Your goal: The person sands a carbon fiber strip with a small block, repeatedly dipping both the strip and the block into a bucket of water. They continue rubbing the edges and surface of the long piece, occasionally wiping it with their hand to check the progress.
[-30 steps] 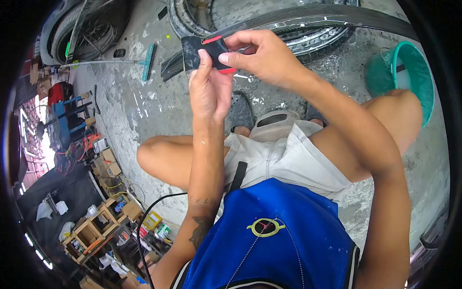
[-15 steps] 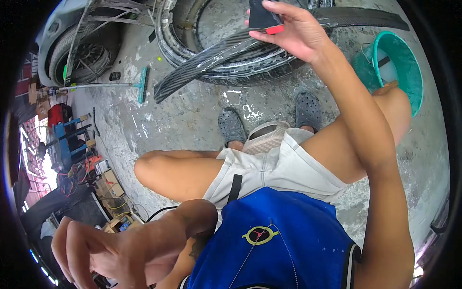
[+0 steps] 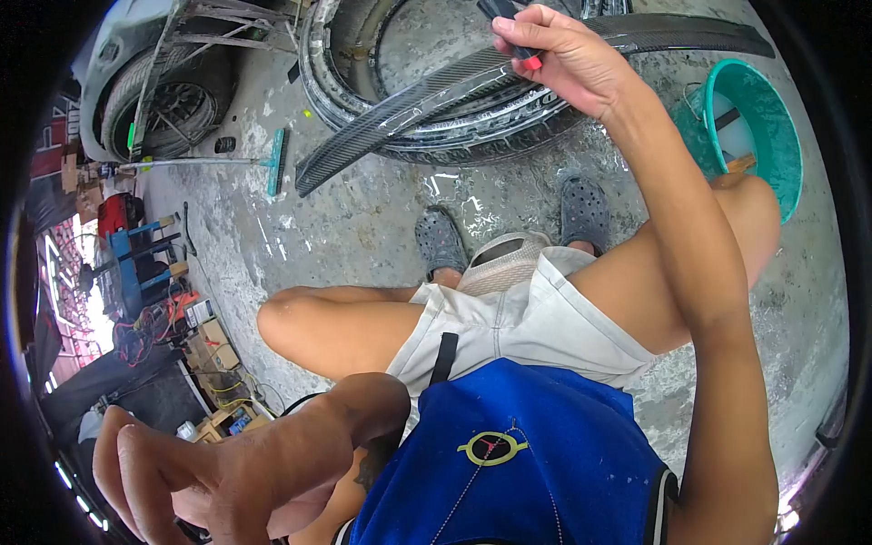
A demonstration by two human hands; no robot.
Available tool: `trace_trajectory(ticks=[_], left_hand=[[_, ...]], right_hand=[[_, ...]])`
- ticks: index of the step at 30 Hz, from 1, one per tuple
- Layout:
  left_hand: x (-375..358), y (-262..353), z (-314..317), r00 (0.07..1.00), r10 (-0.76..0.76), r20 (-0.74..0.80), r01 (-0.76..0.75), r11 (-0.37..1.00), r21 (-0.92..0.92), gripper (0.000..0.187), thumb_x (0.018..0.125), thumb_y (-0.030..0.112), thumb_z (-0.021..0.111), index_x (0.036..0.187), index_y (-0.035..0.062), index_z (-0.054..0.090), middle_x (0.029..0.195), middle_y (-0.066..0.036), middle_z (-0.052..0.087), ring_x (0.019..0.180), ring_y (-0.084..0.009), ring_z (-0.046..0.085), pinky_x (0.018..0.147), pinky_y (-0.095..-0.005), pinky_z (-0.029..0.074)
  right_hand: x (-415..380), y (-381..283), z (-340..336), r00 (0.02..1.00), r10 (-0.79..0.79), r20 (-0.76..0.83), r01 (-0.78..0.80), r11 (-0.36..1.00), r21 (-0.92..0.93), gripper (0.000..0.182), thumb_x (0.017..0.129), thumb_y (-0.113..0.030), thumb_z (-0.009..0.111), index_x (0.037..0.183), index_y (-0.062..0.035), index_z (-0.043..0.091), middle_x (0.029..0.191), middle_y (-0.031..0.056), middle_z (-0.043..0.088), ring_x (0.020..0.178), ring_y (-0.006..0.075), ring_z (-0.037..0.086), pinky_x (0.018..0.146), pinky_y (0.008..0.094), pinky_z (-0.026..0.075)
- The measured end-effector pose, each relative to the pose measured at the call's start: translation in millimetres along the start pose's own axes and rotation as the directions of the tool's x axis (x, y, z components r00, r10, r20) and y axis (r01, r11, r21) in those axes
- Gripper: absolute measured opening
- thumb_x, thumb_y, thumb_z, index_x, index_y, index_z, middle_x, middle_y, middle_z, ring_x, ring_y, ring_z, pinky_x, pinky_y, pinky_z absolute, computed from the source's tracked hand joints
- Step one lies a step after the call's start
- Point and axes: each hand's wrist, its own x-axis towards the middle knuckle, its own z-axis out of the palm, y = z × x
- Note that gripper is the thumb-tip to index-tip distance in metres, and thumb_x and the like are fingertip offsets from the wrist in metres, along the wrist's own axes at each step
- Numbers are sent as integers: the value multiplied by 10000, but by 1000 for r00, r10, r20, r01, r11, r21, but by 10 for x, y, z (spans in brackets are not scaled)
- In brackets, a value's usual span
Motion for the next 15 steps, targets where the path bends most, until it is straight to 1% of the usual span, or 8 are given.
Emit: trace_trajectory(ticks=[1,2,3,8,10,12,13,15], left_hand=[[-17,-26,4,683,702,-203,-703,707,79,286,770,-162,644,845,14,432,988,-87,458,938,-105,537,684,-135,588],[-12,397,-164,995,100,0,-99,994,46,286,780,-151,647,849,16,426,994,-93,453,945,-129,538,694,-179,615],[33,534,-247,810,-560,175,540,828,150,286,790,-140,650,852,18,420,1000,-98,447,953,-153,539,704,-223,642],[-45,616,-345,799,-543,258,541,836,84,293,804,-121,652,866,16,400,1018,-107,434,981,-187,543,703,-285,665],[-64,663,-266,831,-490,263,487,870,80,293,809,-114,652,864,7,391,1022,-108,431,990,-188,544,708,-297,671],[-17,811,-21,763,-644,-50,629,724,282,248,850,-102,631,846,4,407,1005,-92,439,956,-141,541,744,-219,624],[39,844,-75,764,-644,-50,629,724,284,248,850,-102,631,846,4,407,1005,-92,439,956,-141,541,744,-219,624],[161,822,-249,586,-794,162,791,604,97,235,871,-130,603,809,26,438,975,-68,455,875,-81,518,759,-124,510]], right_hand=[[18,9,-27,1000,4,-27,-6,996,-84,285,945,-240,722,1164,-108,595,1079,3,639,1018,109,602,801,238,465],[25,5,-31,1000,3,-24,-5,997,-81,285,945,-240,722,1164,-108,595,1079,3,639,1018,109,602,801,238,465],[30,-11,-27,1000,-14,-20,11,993,-116,297,941,-249,728,1169,-111,596,1063,0,642,1009,106,607,794,234,460],[-51,-108,190,994,-63,-84,44,975,-216,362,971,-253,689,1278,-97,578,1087,27,664,975,112,634,796,235,464],[-87,-124,253,994,-102,-39,98,991,-96,313,928,-211,710,1182,-58,608,1007,92,671,818,235,674,702,338,540],[-103,-193,265,994,-93,-49,89,993,-76,330,950,-189,691,1232,-68,570,1024,74,662,835,207,672,683,299,537],[-111,-226,275,995,-82,-59,79,995,-57,352,972,-167,672,1282,-77,532,1042,56,654,852,179,671,663,260,534],[-134,-268,291,994,-91,-64,89,995,-33,345,972,-177,671,1275,-72,543,1044,61,661,856,181,676,677,268,542]])
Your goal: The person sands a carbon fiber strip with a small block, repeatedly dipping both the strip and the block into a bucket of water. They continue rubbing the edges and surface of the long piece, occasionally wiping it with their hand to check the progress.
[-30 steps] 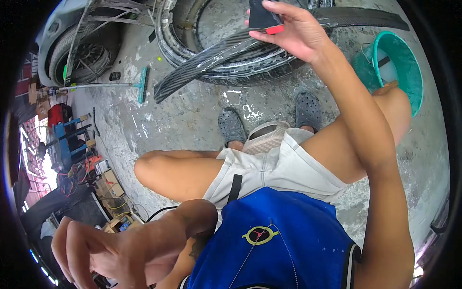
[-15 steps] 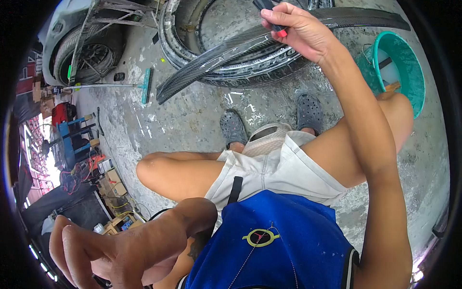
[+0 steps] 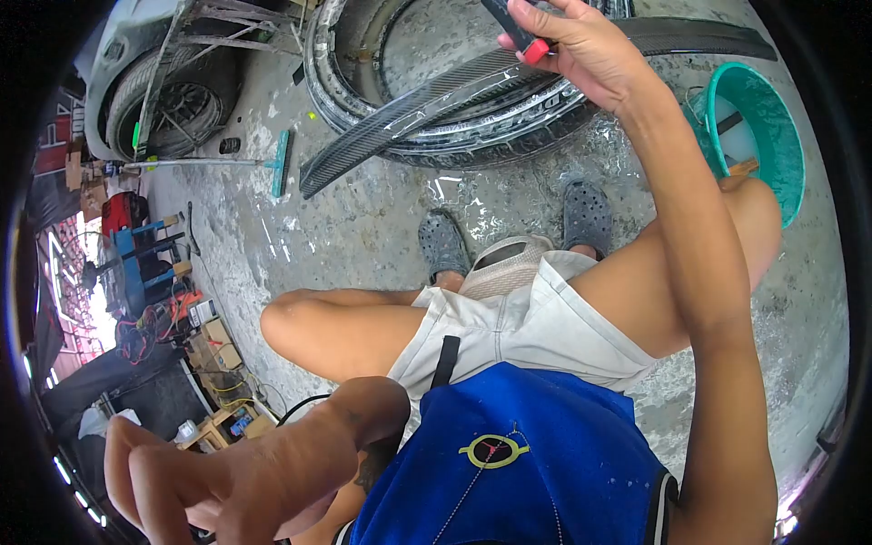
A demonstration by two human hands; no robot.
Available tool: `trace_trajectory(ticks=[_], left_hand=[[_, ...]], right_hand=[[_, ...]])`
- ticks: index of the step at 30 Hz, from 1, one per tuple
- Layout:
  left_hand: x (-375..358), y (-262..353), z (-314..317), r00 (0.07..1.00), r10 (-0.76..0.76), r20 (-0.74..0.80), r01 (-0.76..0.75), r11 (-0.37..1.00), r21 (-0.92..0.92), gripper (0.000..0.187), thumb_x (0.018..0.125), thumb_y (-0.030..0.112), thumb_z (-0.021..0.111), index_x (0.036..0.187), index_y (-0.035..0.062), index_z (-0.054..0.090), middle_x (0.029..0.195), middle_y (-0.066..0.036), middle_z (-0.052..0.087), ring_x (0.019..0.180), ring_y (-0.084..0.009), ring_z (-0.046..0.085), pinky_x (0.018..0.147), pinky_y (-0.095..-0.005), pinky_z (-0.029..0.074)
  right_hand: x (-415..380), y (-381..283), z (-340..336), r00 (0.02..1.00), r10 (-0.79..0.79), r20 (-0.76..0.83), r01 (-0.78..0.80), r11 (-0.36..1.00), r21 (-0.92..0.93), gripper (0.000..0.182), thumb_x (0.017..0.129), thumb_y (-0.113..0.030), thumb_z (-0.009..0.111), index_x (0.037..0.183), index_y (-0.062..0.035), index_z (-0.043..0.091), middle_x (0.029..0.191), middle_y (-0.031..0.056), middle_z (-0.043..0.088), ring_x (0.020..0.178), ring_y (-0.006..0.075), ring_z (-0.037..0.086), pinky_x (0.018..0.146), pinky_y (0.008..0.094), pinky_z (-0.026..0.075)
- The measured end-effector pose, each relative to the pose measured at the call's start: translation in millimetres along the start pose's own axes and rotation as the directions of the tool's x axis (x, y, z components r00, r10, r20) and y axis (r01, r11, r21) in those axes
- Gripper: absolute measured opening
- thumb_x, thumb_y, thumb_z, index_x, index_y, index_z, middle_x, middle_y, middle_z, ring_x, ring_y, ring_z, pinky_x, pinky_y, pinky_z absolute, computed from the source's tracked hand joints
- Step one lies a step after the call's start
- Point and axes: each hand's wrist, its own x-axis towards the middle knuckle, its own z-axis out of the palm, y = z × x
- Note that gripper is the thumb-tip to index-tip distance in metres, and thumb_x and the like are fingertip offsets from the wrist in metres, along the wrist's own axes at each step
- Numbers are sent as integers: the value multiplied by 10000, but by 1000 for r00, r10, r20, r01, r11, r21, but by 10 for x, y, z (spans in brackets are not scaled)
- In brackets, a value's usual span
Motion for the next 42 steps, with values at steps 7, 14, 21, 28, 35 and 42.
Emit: trace_trajectory(ticks=[7,14,21,28,35,42], left_hand=[[-59,-435,8,935,333,-121,-347,930,-124,206,899,-82,628,905,36,458,973,-70,476,924,-85,544,864,-149,516],[245,-130,-767,887,408,215,-455,849,268,529,702,157,827,1077,32,476,1138,-122,355,1081,-214,416,743,-352,573],[143,1064,-2916,738,500,-453,342,301,890,529,975,390,635,1334,48,448,1275,-163,519,1114,-280,584,943,-469,526],[16,959,-3716,423,151,-893,885,-281,372,1009,810,529,797,1520,11,303,1439,-259,466,1305,-331,514,1077,-430,427],[-177,760,-4314,559,35,-829,734,-487,474,1439,528,701,882,1592,55,160,1544,-335,324,1453,-438,326,1175,-523,293],[49,340,-4046,688,-24,-725,432,-790,436,1470,438,773,843,1606,168,188,1611,-259,243,1519,-425,157,1144,-732,58]], right_hand=[[-28,-113,-83,997,-43,57,39,997,69,315,996,-217,631,1257,-50,571,1045,65,685,867,168,684,722,288,565],[-402,-899,-448,962,-227,-154,105,824,-557,476,1001,-259,641,1419,-80,500,1117,69,684,959,128,652,802,235,469],[-1129,-1110,-3163,813,-234,-533,-456,312,-833,595,873,-229,773,1400,-88,534,804,53,618,584,117,525,491,274,411],[-883,-166,-3338,695,155,-702,-584,-446,-678,334,794,-75,730,1120,-12,692,992,156,728,938,313,690,824,421,522],[-1200,-26,-3500,798,68,-599,-578,-196,-793,282,847,-74,689,1123,-16,692,971,153,724,896,283,689,804,402,525],[-756,-1531,-1968,893,-406,-193,-279,-163,-946,319,913,-123,690,1222,-44,675,1014,101,726,929,154,657,847,289,505]])
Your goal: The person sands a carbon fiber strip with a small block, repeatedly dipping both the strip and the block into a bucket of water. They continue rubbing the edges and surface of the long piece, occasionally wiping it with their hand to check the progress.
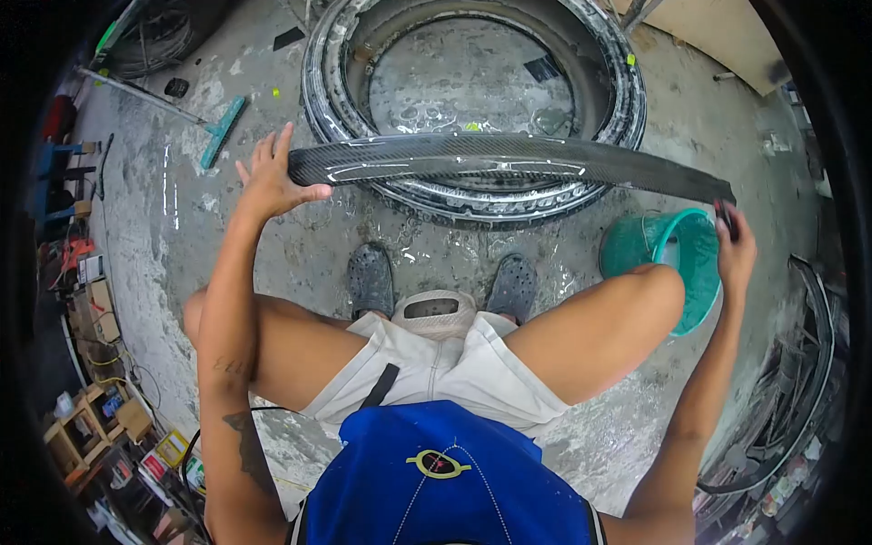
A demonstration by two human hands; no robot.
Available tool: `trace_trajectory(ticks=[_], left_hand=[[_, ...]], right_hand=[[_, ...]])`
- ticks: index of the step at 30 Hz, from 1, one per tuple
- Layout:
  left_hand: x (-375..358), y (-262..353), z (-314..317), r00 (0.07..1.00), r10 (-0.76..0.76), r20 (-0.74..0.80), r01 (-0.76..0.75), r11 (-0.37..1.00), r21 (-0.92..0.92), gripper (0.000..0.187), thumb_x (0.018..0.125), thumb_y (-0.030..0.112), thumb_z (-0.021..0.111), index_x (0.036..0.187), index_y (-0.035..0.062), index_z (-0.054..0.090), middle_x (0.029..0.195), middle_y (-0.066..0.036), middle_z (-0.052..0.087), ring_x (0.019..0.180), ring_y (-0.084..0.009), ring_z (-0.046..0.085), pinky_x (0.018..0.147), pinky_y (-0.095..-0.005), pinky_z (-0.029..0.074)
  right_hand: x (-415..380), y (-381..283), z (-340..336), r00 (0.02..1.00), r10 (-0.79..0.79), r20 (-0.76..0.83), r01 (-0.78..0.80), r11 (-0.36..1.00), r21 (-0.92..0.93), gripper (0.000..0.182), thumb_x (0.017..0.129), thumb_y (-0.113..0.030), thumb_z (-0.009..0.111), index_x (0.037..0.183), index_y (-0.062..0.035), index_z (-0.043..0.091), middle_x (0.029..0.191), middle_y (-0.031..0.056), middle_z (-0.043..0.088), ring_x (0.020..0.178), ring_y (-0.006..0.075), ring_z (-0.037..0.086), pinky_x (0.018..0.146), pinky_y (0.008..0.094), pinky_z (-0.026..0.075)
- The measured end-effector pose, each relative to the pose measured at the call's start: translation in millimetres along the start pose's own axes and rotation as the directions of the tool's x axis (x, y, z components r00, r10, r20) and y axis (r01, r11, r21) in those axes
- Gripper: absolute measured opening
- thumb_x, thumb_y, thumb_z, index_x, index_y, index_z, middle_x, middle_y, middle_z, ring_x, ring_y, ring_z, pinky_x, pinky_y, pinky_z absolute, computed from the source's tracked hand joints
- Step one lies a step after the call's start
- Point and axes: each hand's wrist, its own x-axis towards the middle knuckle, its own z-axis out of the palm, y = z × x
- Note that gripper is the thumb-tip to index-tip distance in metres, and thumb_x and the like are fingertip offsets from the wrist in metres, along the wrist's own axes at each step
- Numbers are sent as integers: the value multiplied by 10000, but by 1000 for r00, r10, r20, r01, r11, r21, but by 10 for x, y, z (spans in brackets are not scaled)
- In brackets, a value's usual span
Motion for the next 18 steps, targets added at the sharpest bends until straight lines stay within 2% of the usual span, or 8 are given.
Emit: trace_trajectory(ticks=[5,8,10,11,13,15,16,18], left_hand=[[17,74,-77,984,27,174,-52,989,140,1496,409,761,854,1570,40,247,1579,-256,305,1506,-411,208,1151,-727,58],[113,93,-39,979,44,200,-80,981,174,1371,465,694,887,1524,25,332,1507,-243,408,1456,-411,311,1161,-701,128],[139,88,59,992,34,122,-55,983,173,1159,544,598,904,1441,32,434,1414,-217,499,1380,-398,415,1146,-645,248],[134,93,42,993,32,115,-55,978,202,1000,607,542,888,1369,32,489,1361,-206,535,1334,-385,460,1093,-597,345],[127,80,9,991,49,126,-70,982,173,969,615,543,884,1345,32,504,1344,-201,544,1315,-378,475,1069,-590,366],[111,9,102,996,75,41,-80,989,124,890,638,535,869,1294,33,537,1315,-187,561,1283,-361,503,1016,-597,410],[94,7,106,997,59,55,-65,992,106,890,638,535,869,1294,33,537,1315,-187,561,1283,-361,503,1016,-597,410],[49,72,48,999,43,32,-46,992,116,857,639,518,871,1273,37,553,1311,-175,564,1280,-355,507,998,-609,421]], right_hand=[[150,-1822,997,869,-419,263,404,908,114,309,905,-73,669,1213,-75,696,1142,135,719,1050,254,679,935,350,501],[-280,-3130,2018,759,-596,262,509,794,332,301,812,-11,658,1097,-74,732,974,150,714,977,336,673,872,422,541],[-557,-3873,2641,692,-722,4,685,658,311,340,784,36,587,1083,-57,721,1053,162,716,1030,326,662,934,438,515],[-551,-3906,2694,701,-712,20,673,671,311,340,784,36,587,1083,-57,721,1053,162,716,1030,326,662,934,438,515],[-543,-3926,2703,626,-779,-8,715,571,403,351,771,37,595,1092,-42,713,1091,157,714,1061,319,652,946,432,509],[-412,-3322,2312,736,-654,174,583,744,328,495,709,71,616,1173,-76,706,1083,134,720,1074,307,648,954,442,508],[-297,-2966,2140,755,-634,168,614,773,159,547,731,107,580,1202,-141,705,1079,119,716,982,313,672,895,405,546],[-124,-2251,1879,827,-547,132,542,837,72,512,741,109,601,1197,-100,705,1048,126,725,1002,309,671,875,413,551]])
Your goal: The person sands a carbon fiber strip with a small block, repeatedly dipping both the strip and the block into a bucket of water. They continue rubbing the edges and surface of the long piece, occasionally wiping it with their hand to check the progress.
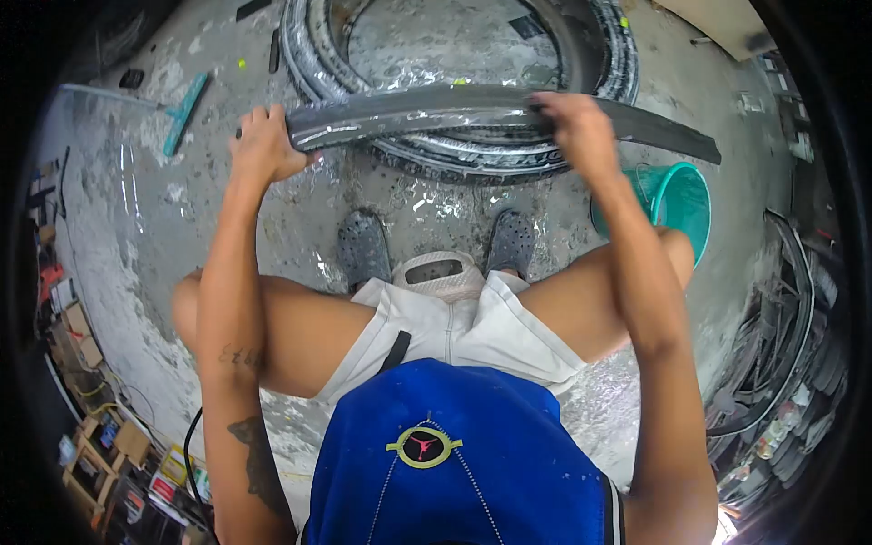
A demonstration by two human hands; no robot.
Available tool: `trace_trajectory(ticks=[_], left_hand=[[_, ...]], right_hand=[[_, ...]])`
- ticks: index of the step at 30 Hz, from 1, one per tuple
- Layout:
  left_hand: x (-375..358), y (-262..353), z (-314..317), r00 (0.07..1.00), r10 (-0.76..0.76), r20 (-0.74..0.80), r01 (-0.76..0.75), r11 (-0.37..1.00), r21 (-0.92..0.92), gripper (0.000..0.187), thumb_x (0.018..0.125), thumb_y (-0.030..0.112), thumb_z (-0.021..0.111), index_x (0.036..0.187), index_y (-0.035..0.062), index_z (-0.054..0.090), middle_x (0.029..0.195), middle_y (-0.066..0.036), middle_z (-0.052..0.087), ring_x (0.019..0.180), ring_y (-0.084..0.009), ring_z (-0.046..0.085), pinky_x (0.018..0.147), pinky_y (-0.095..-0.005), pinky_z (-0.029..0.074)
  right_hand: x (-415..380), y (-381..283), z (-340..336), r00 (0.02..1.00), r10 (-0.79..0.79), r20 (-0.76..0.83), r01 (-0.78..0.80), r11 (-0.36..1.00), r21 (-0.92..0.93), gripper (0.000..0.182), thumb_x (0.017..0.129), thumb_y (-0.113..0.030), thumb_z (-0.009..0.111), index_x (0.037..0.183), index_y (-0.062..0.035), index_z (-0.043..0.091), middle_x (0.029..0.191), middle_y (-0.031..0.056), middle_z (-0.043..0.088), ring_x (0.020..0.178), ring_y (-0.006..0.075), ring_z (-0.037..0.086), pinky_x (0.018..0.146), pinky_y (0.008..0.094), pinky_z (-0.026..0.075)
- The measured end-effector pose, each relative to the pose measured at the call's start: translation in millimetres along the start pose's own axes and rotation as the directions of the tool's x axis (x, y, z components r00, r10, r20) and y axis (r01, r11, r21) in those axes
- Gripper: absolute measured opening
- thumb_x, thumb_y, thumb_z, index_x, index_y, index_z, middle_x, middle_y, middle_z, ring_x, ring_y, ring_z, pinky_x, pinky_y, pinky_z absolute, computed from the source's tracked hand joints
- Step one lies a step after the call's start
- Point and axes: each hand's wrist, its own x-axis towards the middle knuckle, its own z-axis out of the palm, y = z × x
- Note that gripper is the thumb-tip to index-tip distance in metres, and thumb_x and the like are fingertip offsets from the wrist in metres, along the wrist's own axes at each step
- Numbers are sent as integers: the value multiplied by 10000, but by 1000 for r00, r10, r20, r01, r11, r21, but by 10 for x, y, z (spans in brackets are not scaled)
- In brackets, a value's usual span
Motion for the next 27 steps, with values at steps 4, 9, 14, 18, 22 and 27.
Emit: trace_trajectory(ticks=[4,9,14,18,22,27], left_hand=[[30,34,5,1000,-12,21,12,1000,5,886,613,511,886,1295,54,553,1318,-163,559,1296,-352,495,999,-609,422],[69,80,-79,998,-29,56,27,999,29,882,612,518,890,1292,68,554,1340,-159,543,1313,-348,480,988,-603,435],[38,44,-34,996,-47,79,46,999,16,906,622,529,882,1327,77,537,1350,-143,541,1324,-336,473,997,-604,422],[39,64,-37,997,-37,72,36,999,15,910,621,532,882,1331,79,538,1356,-146,538,1327,-334,470,992,-613,419],[38,81,-46,997,-24,69,22,999,25,917,617,536,884,1330,73,539,1367,-147,533,1327,-331,470,988,-611,424],[56,71,-59,996,-48,77,46,999,24,887,605,535,893,1276,68,549,1341,-138,552,1297,-345,497,956,-608,455]], right_hand=[[227,-698,302,998,53,-12,-55,992,-113,380,777,6,634,1126,-113,727,989,118,729,1008,307,666,848,431,546],[669,-1675,843,967,-241,-88,254,944,210,476,685,53,632,1137,-74,715,1036,107,722,1004,318,661,906,416,531],[19,-43,28,1000,20,5,-20,998,52,467,787,73,580,1193,-119,710,1081,125,717,975,296,695,888,378,548],[122,-249,232,997,37,-69,-44,994,-105,374,809,46,595,1133,-87,727,1107,138,713,1020,326,676,931,392,537],[631,-1438,771,980,-184,-75,196,957,213,398,723,34,643,1098,-77,718,1074,145,714,1033,325,661,936,409,524],[210,-239,241,995,-75,-61,79,995,55,401,765,77,593,1113,-76,719,1035,143,724,1004,329,673,914,397,542]])
